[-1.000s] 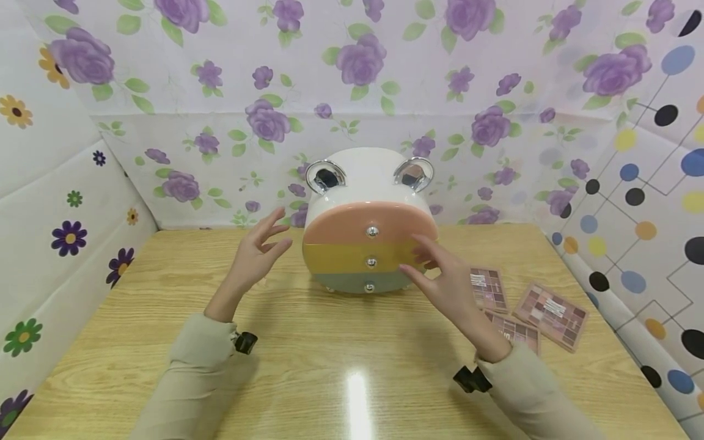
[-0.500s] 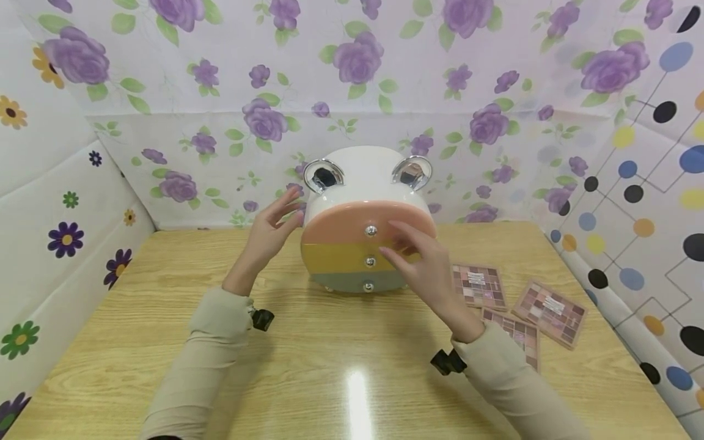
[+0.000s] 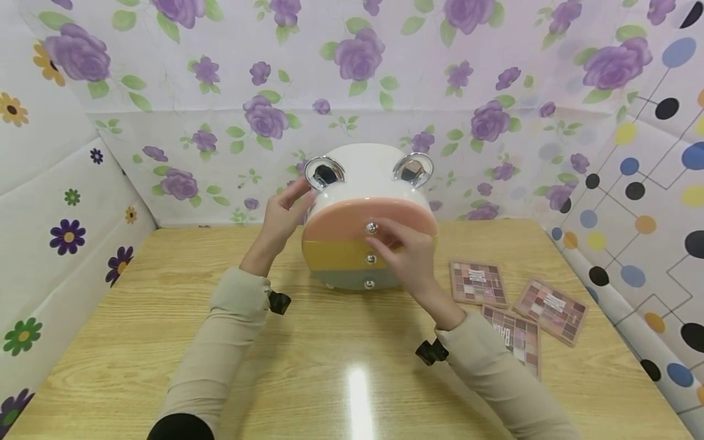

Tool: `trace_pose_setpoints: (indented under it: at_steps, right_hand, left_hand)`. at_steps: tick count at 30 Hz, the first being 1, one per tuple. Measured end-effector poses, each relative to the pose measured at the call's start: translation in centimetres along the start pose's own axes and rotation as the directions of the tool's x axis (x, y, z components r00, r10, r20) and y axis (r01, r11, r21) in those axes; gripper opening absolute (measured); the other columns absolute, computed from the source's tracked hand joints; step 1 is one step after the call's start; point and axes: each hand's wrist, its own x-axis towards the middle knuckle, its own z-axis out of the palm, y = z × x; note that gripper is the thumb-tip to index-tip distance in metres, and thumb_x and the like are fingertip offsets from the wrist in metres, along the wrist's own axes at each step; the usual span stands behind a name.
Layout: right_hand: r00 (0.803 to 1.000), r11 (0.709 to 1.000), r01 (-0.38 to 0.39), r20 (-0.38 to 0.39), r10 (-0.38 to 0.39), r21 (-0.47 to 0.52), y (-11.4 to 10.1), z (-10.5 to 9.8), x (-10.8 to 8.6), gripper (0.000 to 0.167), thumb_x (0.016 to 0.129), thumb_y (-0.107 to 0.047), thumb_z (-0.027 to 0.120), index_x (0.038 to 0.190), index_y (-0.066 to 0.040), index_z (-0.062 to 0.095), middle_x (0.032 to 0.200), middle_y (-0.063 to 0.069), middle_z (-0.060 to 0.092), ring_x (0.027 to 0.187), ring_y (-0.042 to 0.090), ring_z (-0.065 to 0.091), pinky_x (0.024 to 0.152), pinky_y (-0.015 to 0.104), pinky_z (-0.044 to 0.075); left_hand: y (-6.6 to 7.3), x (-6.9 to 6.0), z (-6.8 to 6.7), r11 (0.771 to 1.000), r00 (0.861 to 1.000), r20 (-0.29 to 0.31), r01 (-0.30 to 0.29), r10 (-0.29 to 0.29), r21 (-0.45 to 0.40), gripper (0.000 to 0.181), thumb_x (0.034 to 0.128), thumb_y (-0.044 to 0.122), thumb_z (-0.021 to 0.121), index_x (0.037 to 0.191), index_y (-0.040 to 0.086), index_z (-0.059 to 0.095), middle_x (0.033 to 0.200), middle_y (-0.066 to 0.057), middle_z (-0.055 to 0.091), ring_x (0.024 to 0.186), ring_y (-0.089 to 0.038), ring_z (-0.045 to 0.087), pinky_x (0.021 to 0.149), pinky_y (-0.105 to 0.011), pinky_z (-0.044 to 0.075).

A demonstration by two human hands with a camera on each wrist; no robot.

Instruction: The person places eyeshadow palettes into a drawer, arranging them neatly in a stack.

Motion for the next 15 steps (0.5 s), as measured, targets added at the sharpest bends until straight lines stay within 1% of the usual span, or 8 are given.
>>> trace_pose_setpoints:
  at_steps: [3,5,10,13,15]
  right_hand:
    - [1.0,1.0,0.0,-0.001,0.0,-0.026,0.2,0.4,0.1,0.026,0.07,-0.004,0.077,0.093,0.001,0.069,0.076,0.012,0.068,0.057,0.018,0.064,0.052,0.022,0.051]
    - [1.0,0.999,0.0,-0.003,0.0,-0.044,0.3,0.6,0.2,0.025,0.07,-0.006,0.077,0.093,0.0,0.07,0.075,0.011,0.069,0.055,0.017,0.063,0.052,0.022,0.051]
    - [1.0,0.999,-0.004,-0.025,0.003,-0.048,0.4,0.8,0.3,0.021,0.071,-0.005,0.076,0.091,0.0,0.07,0.073,0.011,0.068,0.054,0.017,0.063,0.051,0.023,0.051]
    - [1.0,0.999,-0.011,-0.027,0.01,-0.041,0.4,0.8,0.3,0.019,0.072,-0.004,0.075,0.09,0.001,0.07,0.074,0.012,0.068,0.055,0.018,0.064,0.051,0.022,0.052]
    - [1.0,0.999,-0.014,-0.025,0.013,-0.044,0.4,0.7,0.2,0.018,0.073,-0.004,0.074,0.09,0.001,0.07,0.074,0.012,0.069,0.056,0.018,0.065,0.051,0.022,0.051]
  left_hand:
    - [0.0,0.4,0.2,1.0,1.0,-0.02,-0.018,0.018,-0.012,0.042,0.0894,0.011,0.056,0.128,-0.003,0.049,0.132,-0.016,0.047,0.128,-0.019,0.037,0.105,-0.032,0.028]
    - [0.0,0.6,0.4,0.999,0.999,-0.031,-0.023,0.022,-0.023,0.04,0.0891,0.011,0.056,0.126,-0.004,0.05,0.132,-0.015,0.048,0.127,-0.018,0.037,0.104,-0.031,0.03]
    - [0.2,0.9,0.9,0.999,0.998,-0.066,0.0,-0.003,-0.041,0.038,0.0885,0.011,0.058,0.122,-0.004,0.053,0.13,-0.014,0.051,0.125,-0.015,0.039,0.095,-0.029,0.041]
    - [0.2,1.0,1.3,0.999,0.996,-0.085,0.01,-0.014,-0.047,0.036,0.0886,0.012,0.059,0.12,-0.004,0.055,0.127,-0.014,0.053,0.12,-0.016,0.044,0.088,-0.028,0.046]
    - [0.2,1.0,1.5,0.999,0.995,-0.097,0.015,-0.02,-0.053,0.035,0.0885,0.012,0.059,0.119,-0.004,0.056,0.125,-0.014,0.054,0.117,-0.017,0.046,0.084,-0.027,0.048]
